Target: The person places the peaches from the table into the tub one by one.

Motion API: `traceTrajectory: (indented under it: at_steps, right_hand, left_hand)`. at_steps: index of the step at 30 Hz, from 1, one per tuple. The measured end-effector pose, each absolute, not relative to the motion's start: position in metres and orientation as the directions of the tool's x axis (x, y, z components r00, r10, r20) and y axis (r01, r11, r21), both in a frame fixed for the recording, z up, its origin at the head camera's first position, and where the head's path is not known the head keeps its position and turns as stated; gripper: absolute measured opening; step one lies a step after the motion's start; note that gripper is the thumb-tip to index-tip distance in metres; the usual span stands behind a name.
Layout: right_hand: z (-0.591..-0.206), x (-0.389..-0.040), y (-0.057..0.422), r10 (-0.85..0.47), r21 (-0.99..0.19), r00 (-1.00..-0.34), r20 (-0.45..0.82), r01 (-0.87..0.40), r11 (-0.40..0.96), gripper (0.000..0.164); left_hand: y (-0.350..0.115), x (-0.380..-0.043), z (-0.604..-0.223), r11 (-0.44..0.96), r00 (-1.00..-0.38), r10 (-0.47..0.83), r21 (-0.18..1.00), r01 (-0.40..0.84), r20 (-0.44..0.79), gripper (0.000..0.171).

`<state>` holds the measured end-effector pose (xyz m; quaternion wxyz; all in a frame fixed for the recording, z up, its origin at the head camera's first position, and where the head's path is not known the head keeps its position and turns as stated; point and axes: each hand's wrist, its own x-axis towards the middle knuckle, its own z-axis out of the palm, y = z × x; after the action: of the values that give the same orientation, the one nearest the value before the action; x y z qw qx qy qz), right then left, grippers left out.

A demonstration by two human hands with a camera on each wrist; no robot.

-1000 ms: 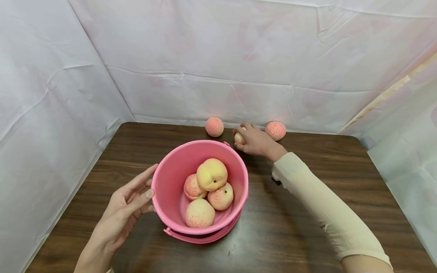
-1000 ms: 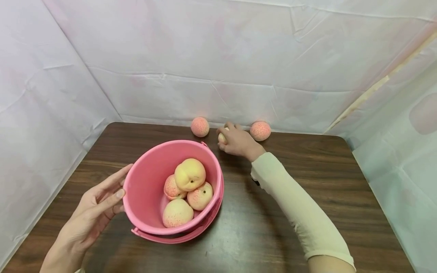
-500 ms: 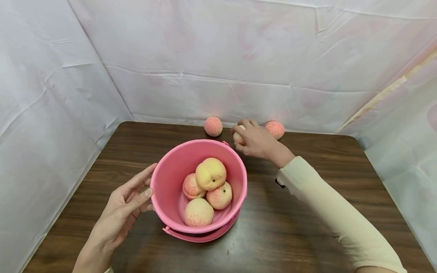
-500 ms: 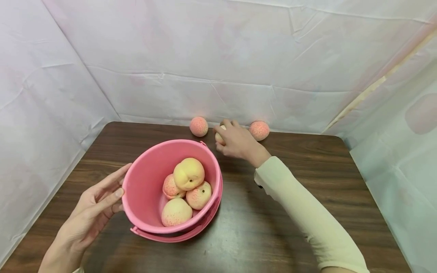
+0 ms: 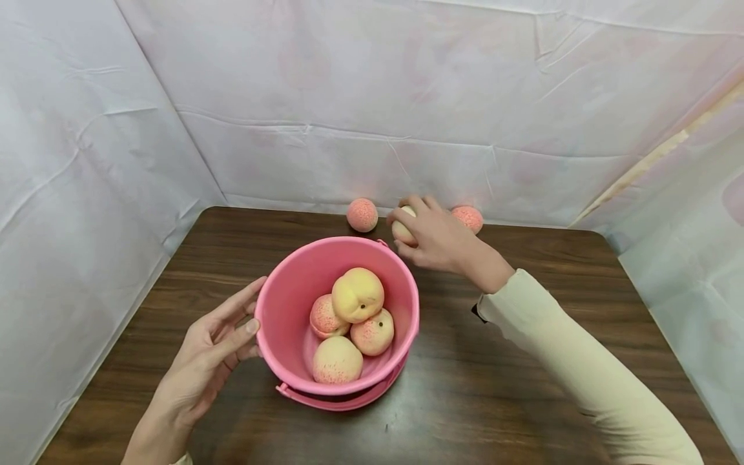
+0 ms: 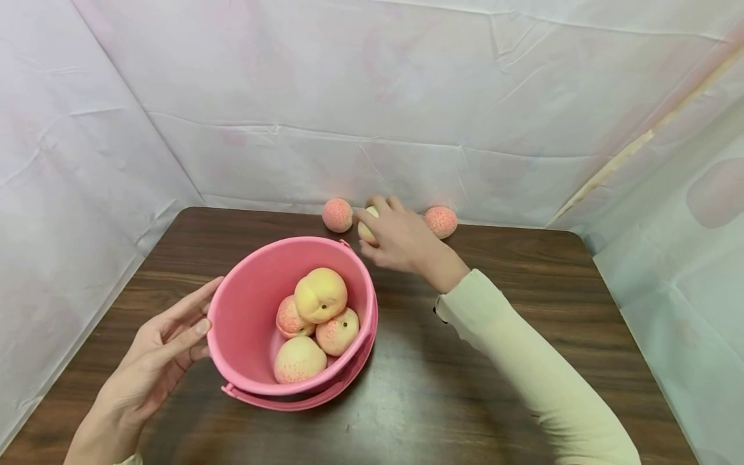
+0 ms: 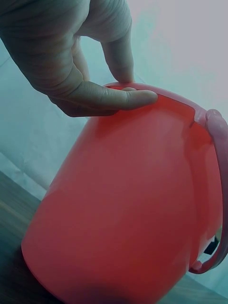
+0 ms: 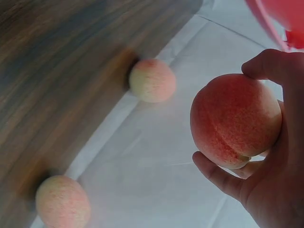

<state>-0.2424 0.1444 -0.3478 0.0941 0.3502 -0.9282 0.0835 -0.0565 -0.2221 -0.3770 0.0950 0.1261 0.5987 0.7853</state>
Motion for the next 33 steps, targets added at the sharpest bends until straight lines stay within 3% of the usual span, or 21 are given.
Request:
traceTrajectory:
  at_steps: [17,33]
  right_hand:
    - [-0.308,-0.21,0.141,-0.657,-0.103,-0.68,0.327,-0.716,0.69,0.032]
    - [-0.294,-0.166,0.128,-0.748,-0.013,-0.48,0.458,-0.845,0.535,0.042]
  left_hand:
    - [-0.221,-0.058,-0.377,-0.263,-0.946,0.309,0.965,0.012,0.096,0.059]
    - [-0.222,-0.061,-0.378,-0.263,-0.947,0.305,0.965,0.016,0.099,0.059]
